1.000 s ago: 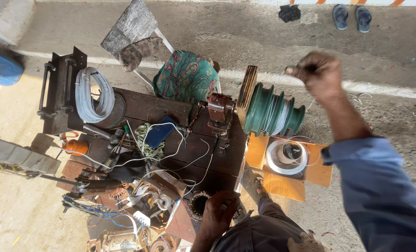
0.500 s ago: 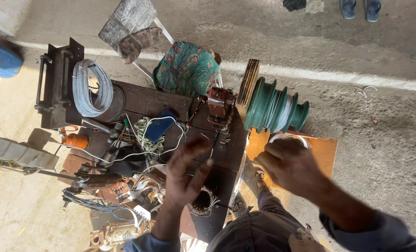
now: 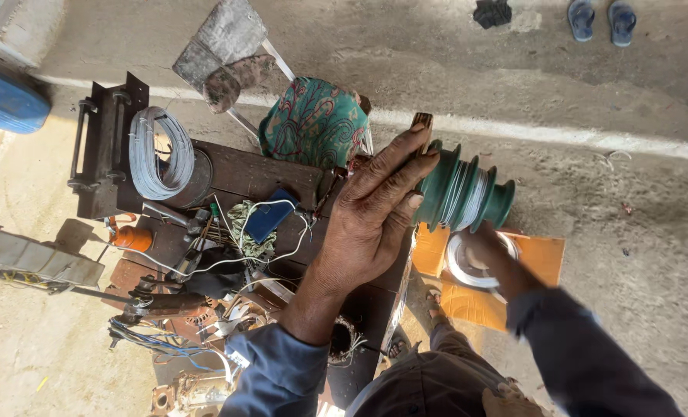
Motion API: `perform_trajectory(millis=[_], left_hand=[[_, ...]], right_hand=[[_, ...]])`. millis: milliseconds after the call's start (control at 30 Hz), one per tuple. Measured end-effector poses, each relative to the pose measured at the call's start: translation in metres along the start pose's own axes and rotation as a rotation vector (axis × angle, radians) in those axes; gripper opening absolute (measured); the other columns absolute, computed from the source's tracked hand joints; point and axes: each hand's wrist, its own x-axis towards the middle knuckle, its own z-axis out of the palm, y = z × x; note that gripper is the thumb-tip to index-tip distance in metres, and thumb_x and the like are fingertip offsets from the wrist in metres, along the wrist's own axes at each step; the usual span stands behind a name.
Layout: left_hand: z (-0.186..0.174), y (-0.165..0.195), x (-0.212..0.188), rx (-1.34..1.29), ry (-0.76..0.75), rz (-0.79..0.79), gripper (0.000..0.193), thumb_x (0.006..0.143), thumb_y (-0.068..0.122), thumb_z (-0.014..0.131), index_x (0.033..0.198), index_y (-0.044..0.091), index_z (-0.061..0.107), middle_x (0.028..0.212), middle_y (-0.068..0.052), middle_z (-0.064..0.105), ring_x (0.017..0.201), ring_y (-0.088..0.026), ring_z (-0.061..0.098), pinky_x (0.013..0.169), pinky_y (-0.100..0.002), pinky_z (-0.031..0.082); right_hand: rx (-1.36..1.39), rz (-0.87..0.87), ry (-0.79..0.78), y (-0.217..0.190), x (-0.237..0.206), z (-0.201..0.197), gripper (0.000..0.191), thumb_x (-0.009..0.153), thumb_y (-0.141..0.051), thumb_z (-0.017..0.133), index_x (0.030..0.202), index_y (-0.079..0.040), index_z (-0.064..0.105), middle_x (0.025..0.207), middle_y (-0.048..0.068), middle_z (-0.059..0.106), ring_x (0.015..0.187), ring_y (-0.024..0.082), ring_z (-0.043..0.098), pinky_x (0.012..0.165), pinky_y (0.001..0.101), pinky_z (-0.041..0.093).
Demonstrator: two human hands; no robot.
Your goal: The person stands at an outdoor workbench and winds white wire by hand around the grooves of a green ribbed former, guiding the wire from a coil on the bench and turning the former as they wrap. They continue winding loop after loop, then reposition the assembly and adjust the wound wire near the end.
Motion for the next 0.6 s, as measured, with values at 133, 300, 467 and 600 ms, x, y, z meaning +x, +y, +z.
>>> perform_trajectory(millis=[133,300,467,600], left_hand=[[0.007,-0.016,-0.004,-0.121,0.014,0.005,0.034,0.112,0.004,0.062,0.145,0.01,0.058,0.161,-0.009,0.046,0.156,-0.024,0.043,0.131,-0.035,0.044],[0.011,-0.021,-0.003,-0.055,0.041,-0.016,0.036,0.11,0.006,0.064,0.145,0.011,0.061,0.158,-0.009,0.049,0.153,-0.025,0.047,0.127,-0.036,0.046],[0.011,-0.018,0.001,-0.033,0.047,-0.016,0.036,0.109,0.006,0.064,0.144,0.012,0.062,0.157,-0.008,0.05,0.151,-0.026,0.049,0.125,-0.035,0.048],[0.008,-0.016,0.0,-0.03,0.033,-0.013,0.036,0.11,0.006,0.064,0.145,0.014,0.062,0.158,-0.007,0.049,0.152,-0.025,0.049,0.126,-0.034,0.049]], right_hand=[[0.021,-0.253,0.086,-0.055,-0.088,0.0,0.011,0.091,-0.016,0.068,0.087,-0.007,0.073,0.078,0.008,0.074,0.063,0.019,0.073,0.055,0.0333,0.058],[-0.637,-0.932,0.27,-0.15,-0.069,-0.122,0.008,0.084,-0.014,0.081,0.084,-0.009,0.075,0.068,0.005,0.065,0.058,0.013,0.061,0.044,0.0246,0.049],[-0.207,-0.475,0.376,-0.096,0.057,-0.175,0.019,0.098,-0.016,0.083,0.094,-0.002,0.071,0.082,0.008,0.068,0.063,0.011,0.062,0.048,0.0247,0.052],[0.374,0.046,0.126,-0.011,0.068,-0.069,0.026,0.098,-0.022,0.079,0.085,-0.001,0.07,0.076,0.008,0.069,0.061,0.013,0.064,0.053,0.0279,0.056]])
